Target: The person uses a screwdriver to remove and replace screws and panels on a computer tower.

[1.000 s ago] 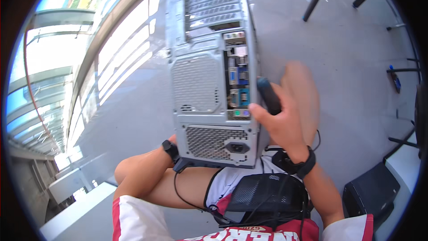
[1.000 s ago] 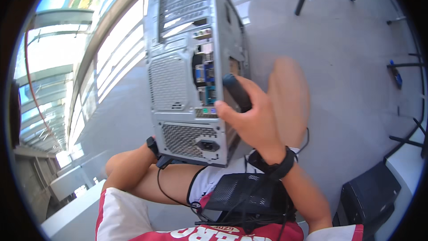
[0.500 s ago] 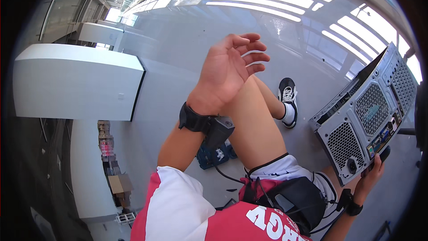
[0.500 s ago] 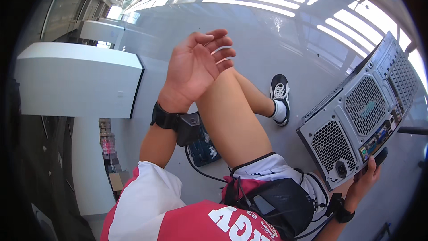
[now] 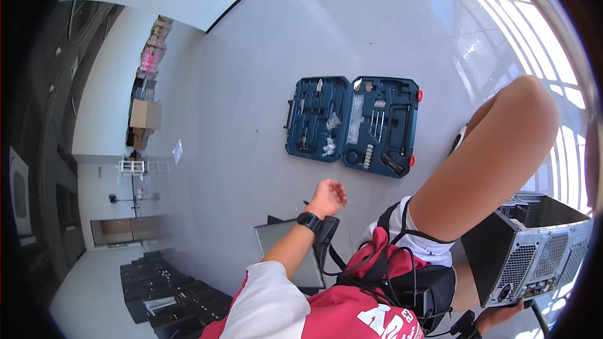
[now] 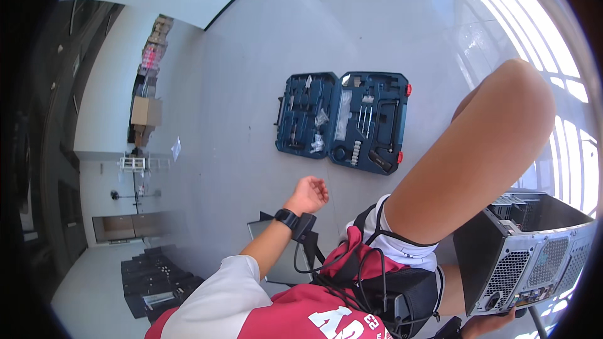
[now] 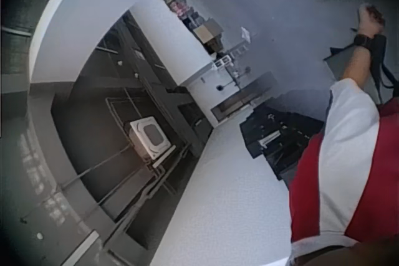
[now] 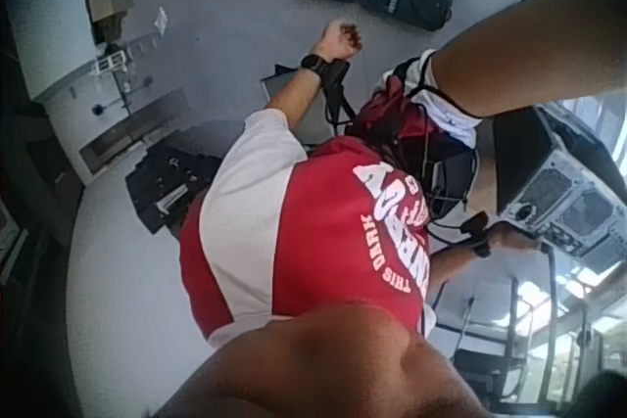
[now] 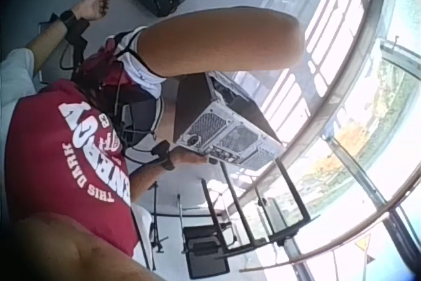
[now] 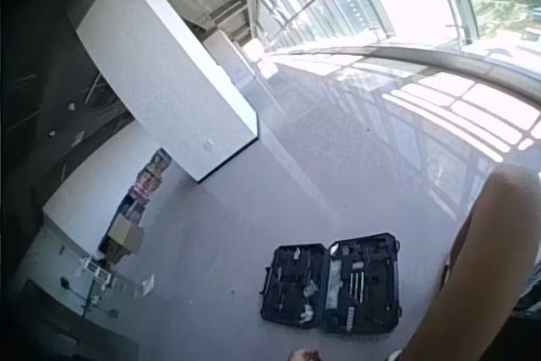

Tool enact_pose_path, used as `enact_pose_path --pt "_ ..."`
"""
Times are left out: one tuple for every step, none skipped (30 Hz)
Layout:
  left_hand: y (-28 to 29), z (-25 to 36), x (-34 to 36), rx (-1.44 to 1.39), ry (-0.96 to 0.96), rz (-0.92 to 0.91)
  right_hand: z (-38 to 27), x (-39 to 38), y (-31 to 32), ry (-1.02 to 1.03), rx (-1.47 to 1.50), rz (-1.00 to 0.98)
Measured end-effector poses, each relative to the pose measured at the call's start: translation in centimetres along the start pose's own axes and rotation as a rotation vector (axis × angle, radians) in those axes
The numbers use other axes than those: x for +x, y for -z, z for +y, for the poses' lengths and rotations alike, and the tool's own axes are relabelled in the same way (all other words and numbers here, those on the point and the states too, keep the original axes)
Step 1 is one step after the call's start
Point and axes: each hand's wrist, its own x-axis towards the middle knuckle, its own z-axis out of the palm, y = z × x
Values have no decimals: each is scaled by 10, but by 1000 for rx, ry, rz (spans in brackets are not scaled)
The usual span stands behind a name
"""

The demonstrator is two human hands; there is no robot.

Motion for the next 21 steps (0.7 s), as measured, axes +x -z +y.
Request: enact_pose_path --pt "14 -26 8 -24 57 54 30 28 23 77 -49 -28" --pt "29 -48 16 -27 118 86 48 45 31 150 -90 -55" --pt "45 -66 18 -38 172 131 33 30 10 144 -95 -85" --pt "51 -84 20 -59 174 146 -8 -6 -25 131 -208 -41" --pt "50 -102 22 -33 181 129 -33 -26 -42 127 -322 19" --pt "46 -113 23 1 186 106 -23 -14 -32 135 -327 19" --pt "36 -118 21 6 195 102 3 9 -7 218 -326 -4" --pt "23 -119 17 49 152 21 19 22 10 296 -324 -27" --pt "15 -119 14 94 106 -60 3 10 1 293 -326 -15" --pt "21 -109 17 61 155 -174 -37 -13 -29 -8 -36 8" --pt "22 -90 23 50 225 -313 -67 -23 -46 -280 269 60" --pt "8 -69 14 68 216 -313 -58 -18 -39 -268 302 20" --pt "-13 -49 5 92 158 -318 -32 -12 -15 -68 140 37" --pt "-31 -30 -10 127 12 -345 -11 -11 -7 141 -129 122" --pt "-62 -13 -37 186 -135 -259 -11 -20 -19 89 -105 203" --pt "-88 11 -66 251 -271 -269 -16 -26 -28 61 -152 176" --pt "-109 27 -74 292 -384 -284 -3 -22 -23 32 -43 142" --pt "-133 42 -105 349 -503 -332 -34 -28 -56 -22 242 121" --pt "-163 41 -128 406 -612 -365 -52 -33 -75 4 280 176" --pt "-193 39 -143 455 -725 -399 -58 -33 -79 26 314 228" --pt "-224 35 -156 527 -705 -461 -54 -29 -68 85 198 136"
